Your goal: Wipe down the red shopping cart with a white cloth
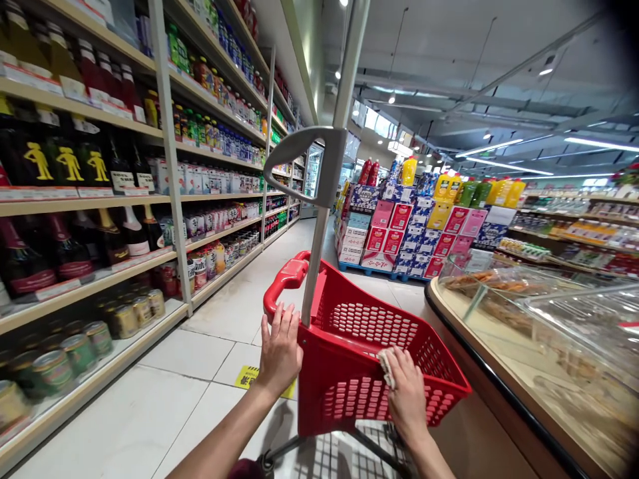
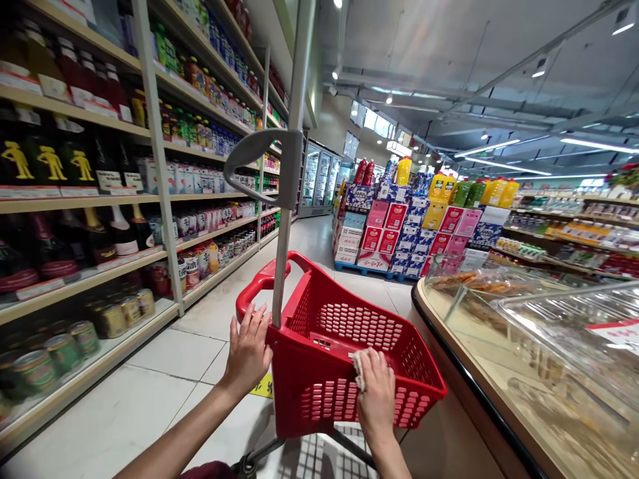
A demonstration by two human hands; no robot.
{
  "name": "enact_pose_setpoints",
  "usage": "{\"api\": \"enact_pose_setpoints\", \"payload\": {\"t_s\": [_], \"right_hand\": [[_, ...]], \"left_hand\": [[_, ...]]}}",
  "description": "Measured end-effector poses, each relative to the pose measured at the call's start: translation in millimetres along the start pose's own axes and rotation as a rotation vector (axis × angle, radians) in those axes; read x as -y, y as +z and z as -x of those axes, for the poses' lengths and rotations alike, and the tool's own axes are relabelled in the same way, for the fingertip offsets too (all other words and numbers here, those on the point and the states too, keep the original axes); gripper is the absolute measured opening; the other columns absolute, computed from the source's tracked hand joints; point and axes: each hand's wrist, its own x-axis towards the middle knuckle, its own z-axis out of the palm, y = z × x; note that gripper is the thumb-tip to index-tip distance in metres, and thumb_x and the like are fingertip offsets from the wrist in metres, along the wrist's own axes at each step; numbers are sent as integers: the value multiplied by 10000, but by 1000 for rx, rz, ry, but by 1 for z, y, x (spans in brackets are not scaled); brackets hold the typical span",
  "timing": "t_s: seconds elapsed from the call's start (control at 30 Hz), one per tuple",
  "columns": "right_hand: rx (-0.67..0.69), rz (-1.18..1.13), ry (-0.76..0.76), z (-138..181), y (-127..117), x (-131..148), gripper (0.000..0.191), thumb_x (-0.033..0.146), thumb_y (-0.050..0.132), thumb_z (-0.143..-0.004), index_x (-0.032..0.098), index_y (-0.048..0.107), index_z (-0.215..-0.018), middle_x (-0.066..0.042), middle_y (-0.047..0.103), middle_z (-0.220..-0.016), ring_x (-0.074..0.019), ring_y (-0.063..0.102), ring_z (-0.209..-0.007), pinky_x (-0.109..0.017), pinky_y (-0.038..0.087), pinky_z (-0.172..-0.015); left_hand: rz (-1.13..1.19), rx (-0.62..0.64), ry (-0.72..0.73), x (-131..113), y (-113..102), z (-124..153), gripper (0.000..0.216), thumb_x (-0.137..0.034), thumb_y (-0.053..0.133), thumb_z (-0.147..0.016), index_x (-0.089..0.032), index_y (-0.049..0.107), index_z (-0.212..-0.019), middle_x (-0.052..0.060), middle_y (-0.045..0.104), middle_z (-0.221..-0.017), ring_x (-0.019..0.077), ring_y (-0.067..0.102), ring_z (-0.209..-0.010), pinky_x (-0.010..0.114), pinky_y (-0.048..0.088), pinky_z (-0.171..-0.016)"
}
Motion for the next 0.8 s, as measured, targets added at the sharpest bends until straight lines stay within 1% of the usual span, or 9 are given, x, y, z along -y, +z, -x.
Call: {"api": "enact_pose_setpoints", "payload": {"t_s": [0.1,0.2,0.27,0.33,0.43,0.53,0.67,0.73,0.8], "right_hand": [[40,-107,-120,-12,6,37,483,98,332,-811,241,415,-1265,-62,504,-1248,-207,397,-1193,-419,313,-959],[56,-147,-152,-33,14,66,459,125,378,-814,239,430,-1255,-51,554,-1189,-189,444,-1136,-371,330,-938],[78,-106,-124,-31,11,48,424,125,379,-813,261,491,-1198,-35,568,-1170,-188,453,-1123,-375,319,-937],[109,-21,-67,-15,1,6,398,138,363,-816,274,531,-1151,-28,548,-1200,-205,420,-1164,-412,291,-952],[102,183,139,16,-11,-50,387,213,330,-833,255,522,-1167,-62,514,-1241,-255,367,-1209,-497,255,-953],[69,231,213,23,-9,-54,414,169,304,-824,230,526,-1167,-78,503,-1249,-257,336,-1231,-497,266,-950],[173,153,-2,12,-3,-53,440,130,329,-813,270,496,-1195,-23,506,-1254,-210,348,-1226,-452,270,-975],[163,212,107,15,-11,-77,420,158,342,-807,270,517,-1171,-32,519,-1238,-230,381,-1197,-482,281,-953],[82,313,334,24,-20,-105,419,172,343,-785,226,541,-1150,-81,532,-1214,-276,399,-1169,-527,296,-912]], "left_hand": [[13,-72,29,-19,9,8,585,-100,408,-712,-33,323,-1287,165,356,-1355,254,196,-1305,476,131,-1063],[25,-17,202,-34,17,8,576,-139,414,-736,-95,323,-1303,115,345,-1373,226,198,-1308,449,108,-1075],[6,72,268,-37,20,3,579,-160,427,-724,-126,354,-1297,85,372,-1362,223,232,-1296,435,72,-1084],[-22,125,270,-37,22,-2,570,-163,436,-707,-126,399,-1275,82,430,-1323,228,279,-1275,428,43,-1088],[-50,151,252,-42,25,-7,540,-170,437,-702,-122,452,-1239,85,494,-1266,239,326,-1247,434,37,-1086],[-75,210,285,-61,31,-5,521,-199,418,-721,-100,459,-1230,100,497,-1261,250,324,-1245,448,59,-1077],[-97,271,362,-81,40,0,567,-220,430,-710,-66,419,-1256,120,444,-1304,249,287,-1263,427,123,-1065],[-111,269,393,-81,44,1,584,-202,438,-699,-74,404,-1268,108,420,-1325,236,285,-1265,405,143,-1062],[-128,260,409,-79,47,2,589,-194,444,-693,-79,404,-1269,105,412,-1332,236,288,-1263,400,149,-1060]]}}
